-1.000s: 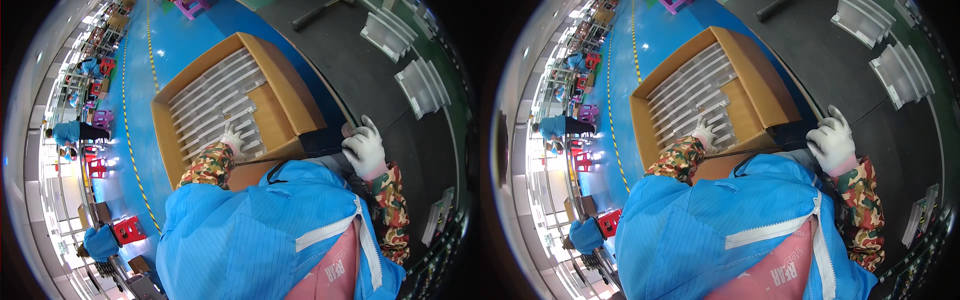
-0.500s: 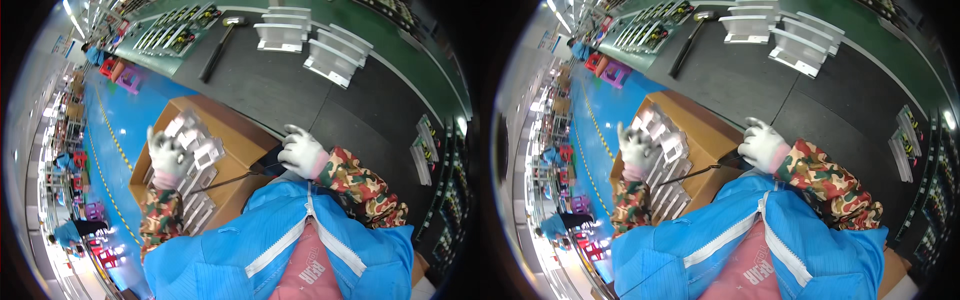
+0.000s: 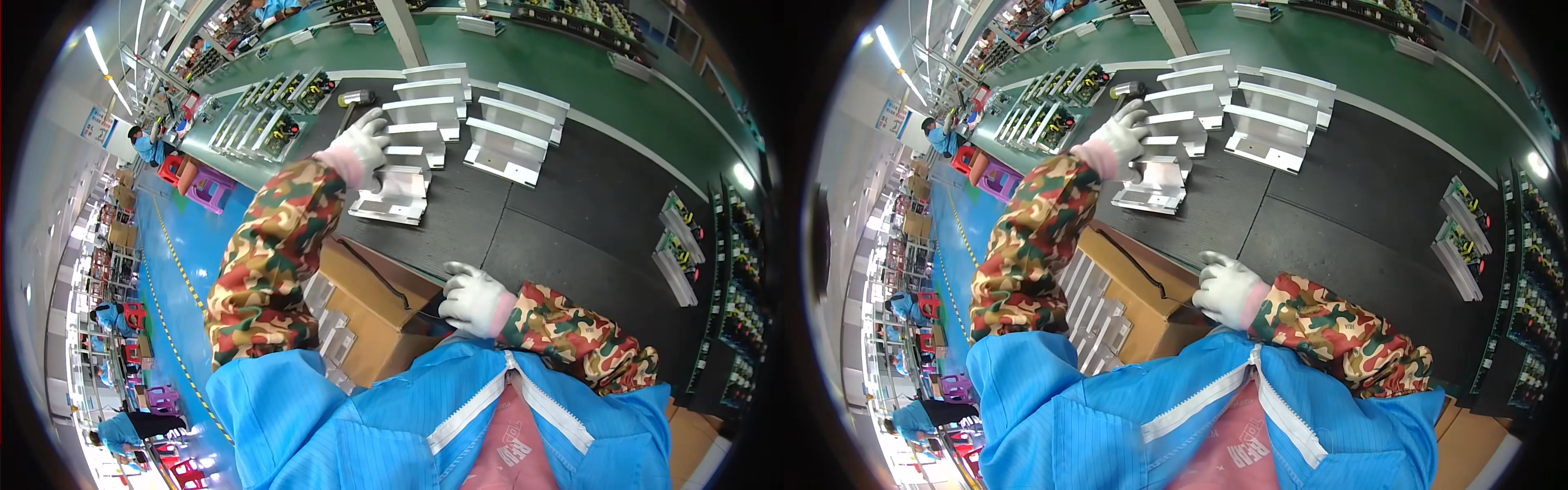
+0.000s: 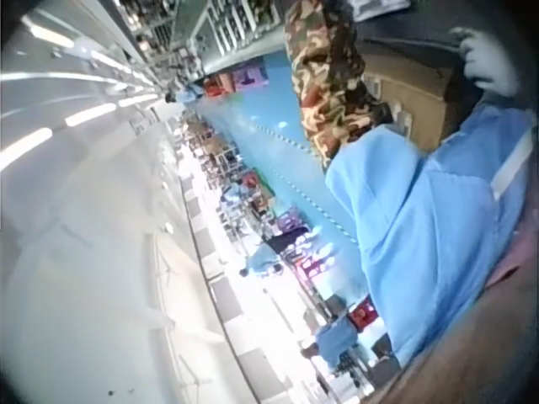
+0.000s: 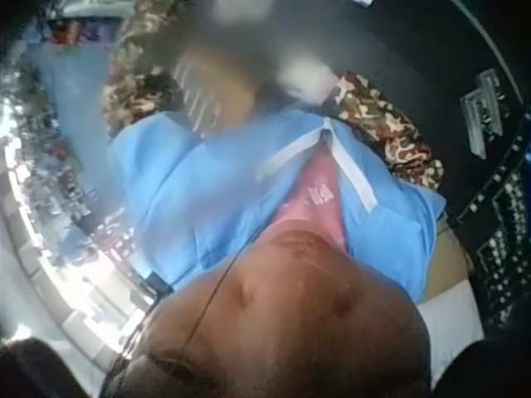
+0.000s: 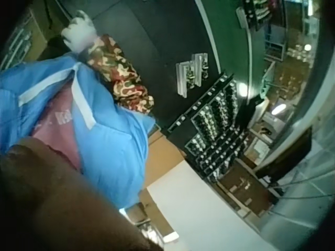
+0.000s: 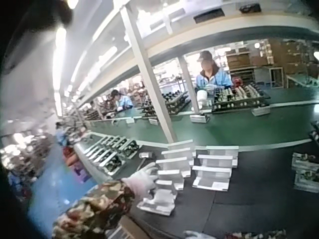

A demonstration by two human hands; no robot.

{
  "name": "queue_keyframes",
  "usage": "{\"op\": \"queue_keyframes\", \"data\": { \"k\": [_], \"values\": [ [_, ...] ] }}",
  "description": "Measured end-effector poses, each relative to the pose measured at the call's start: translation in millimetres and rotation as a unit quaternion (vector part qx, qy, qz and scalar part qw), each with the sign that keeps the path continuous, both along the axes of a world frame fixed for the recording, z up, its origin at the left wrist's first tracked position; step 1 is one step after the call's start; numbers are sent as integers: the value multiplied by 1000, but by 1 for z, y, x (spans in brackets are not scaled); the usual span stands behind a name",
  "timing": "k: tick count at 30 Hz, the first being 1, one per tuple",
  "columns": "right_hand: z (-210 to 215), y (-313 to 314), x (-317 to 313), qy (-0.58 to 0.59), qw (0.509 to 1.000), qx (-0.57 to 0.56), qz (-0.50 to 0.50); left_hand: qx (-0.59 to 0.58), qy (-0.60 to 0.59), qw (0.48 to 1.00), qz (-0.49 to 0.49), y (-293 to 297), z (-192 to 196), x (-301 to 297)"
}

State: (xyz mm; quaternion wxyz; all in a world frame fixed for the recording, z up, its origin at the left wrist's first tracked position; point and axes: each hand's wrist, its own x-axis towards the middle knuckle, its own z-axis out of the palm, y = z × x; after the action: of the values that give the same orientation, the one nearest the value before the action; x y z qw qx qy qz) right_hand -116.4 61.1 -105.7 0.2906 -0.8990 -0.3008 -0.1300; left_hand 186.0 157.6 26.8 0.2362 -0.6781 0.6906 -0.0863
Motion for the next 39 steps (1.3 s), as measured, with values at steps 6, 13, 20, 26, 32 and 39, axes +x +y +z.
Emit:
{"op": "queue_keyframes", "data": {
  "k": [6, 13, 20, 26, 32, 39],
  "values": [
    [8, 0, 0, 17, 1000, 0, -5, 62, -72, 994, 55, -12, -3, 8],
    [16, 2, -3, 21, 1000, -5, -1, -164, -32, 985, 34, 53, -21, -16],
    [18, -1, 1, -1, 999, -32, 1, -313, 98, 924, 195, 239, -59, -73],
    [22, 8, 5, -23, 1000, -16, 6, 24, 117, 805, 581, 471, -161, -233],
    [22, 12, 4, -1, 999, -39, 4, 154, 201, 728, 637, 470, -207, -317],
    [30, 11, 2, -13, 999, -50, 18, 252, 182, 719, 621, 487, -297, -318]
  ]
}}
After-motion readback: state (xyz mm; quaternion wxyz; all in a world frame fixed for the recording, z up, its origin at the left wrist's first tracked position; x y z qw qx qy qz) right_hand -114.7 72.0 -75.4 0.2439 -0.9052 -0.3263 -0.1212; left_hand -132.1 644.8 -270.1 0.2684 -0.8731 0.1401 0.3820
